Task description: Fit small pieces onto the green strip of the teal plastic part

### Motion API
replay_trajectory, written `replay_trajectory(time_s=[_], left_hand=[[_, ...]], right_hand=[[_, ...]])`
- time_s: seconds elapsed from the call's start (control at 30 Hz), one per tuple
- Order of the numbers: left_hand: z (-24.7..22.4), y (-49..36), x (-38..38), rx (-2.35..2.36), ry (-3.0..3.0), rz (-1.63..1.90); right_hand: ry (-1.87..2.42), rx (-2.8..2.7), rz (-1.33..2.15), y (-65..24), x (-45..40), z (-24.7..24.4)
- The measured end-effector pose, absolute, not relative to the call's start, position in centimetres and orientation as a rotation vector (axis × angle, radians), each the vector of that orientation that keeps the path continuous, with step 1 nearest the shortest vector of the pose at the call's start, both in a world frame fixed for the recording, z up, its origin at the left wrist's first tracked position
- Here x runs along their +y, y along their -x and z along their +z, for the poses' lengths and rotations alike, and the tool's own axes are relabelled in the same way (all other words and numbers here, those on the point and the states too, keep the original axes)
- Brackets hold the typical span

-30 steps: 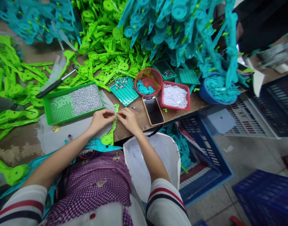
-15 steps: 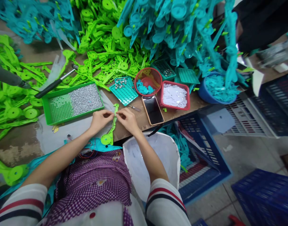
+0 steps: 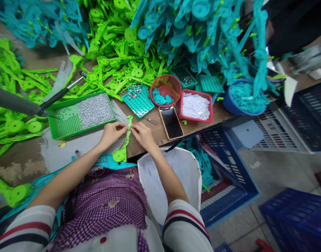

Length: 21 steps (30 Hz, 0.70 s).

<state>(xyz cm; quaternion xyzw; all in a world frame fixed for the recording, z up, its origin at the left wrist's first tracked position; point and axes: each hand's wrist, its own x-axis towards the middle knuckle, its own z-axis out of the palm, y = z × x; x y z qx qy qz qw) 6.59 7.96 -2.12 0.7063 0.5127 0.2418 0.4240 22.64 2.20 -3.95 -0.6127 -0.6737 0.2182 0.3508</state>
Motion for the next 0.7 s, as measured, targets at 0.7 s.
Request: replay_trajectory(time_s=[0.7], left_hand=[[-2.3,-6.4,8.3,1.269,-1.706,0.568]], right_hand=[[1.968,-2.202,0.526,-21.8,4.2,0.1]])
